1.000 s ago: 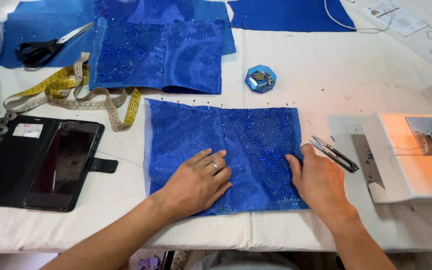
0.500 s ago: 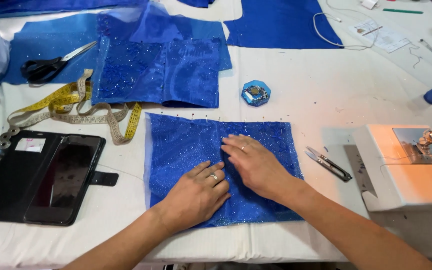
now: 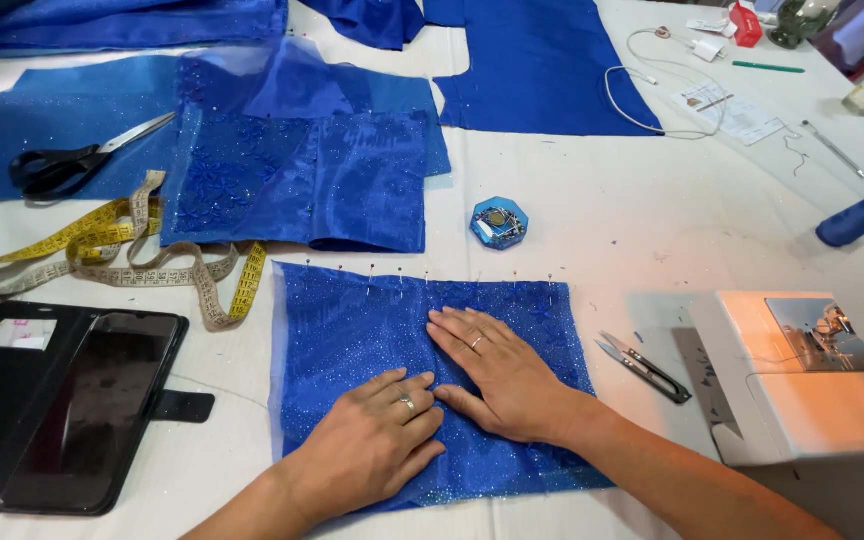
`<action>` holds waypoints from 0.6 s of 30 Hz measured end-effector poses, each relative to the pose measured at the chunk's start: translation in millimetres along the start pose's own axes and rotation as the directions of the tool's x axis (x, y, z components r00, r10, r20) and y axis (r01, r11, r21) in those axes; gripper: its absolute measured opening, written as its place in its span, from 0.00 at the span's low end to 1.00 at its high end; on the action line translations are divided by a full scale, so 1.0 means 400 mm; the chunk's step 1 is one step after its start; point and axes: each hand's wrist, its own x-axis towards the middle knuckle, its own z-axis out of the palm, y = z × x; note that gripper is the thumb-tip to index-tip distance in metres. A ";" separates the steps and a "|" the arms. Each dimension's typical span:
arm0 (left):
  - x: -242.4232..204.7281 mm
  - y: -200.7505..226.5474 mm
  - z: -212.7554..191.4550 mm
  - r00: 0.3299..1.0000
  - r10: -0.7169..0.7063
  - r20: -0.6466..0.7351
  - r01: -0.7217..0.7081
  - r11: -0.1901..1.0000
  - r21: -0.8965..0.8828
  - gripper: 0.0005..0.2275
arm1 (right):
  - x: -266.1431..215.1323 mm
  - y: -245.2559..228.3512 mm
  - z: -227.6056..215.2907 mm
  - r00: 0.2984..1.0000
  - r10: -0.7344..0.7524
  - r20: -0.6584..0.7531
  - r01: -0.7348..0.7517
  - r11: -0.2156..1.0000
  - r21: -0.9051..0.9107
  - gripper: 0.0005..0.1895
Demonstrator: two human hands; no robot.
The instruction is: The person aligns the edges of a blue glittery fabric piece and secures them by inserting pins from a small container. They fold the fabric edges inward and place multiple pins along the seam to hold the layers together.
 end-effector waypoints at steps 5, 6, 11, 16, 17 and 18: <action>-0.002 0.000 0.005 1.000 -0.012 0.010 0.012 1.000 0.000 0.12 | 0.076 0.070 -0.130 0.958 0.219 0.183 -0.261 0.933 0.248 0.32; -0.004 -0.001 0.009 1.000 -0.006 -0.001 0.006 1.000 0.002 0.12 | 0.099 0.124 -0.160 0.960 0.278 -0.018 -0.266 0.934 0.237 0.21; -0.006 -0.002 0.007 1.000 0.012 -0.017 -0.012 1.000 0.016 0.11 | 0.226 0.320 -0.274 0.845 0.535 0.014 -0.528 0.838 -0.140 0.08; -0.007 -0.005 0.012 1.000 -0.006 0.028 0.006 1.000 -0.006 0.12 | 0.311 0.298 -0.291 0.623 0.674 0.398 -0.587 0.739 -0.331 0.06; -0.008 -0.005 0.013 1.000 -0.008 0.030 0.009 1.000 -0.009 0.12 | 0.319 0.298 -0.290 0.621 0.673 0.402 -0.587 0.739 -0.330 0.06; -0.008 -0.005 0.014 1.000 -0.005 0.020 0.005 1.000 -0.001 0.12 | 0.327 0.299 -0.289 0.595 0.679 0.430 -0.575 0.733 -0.362 0.06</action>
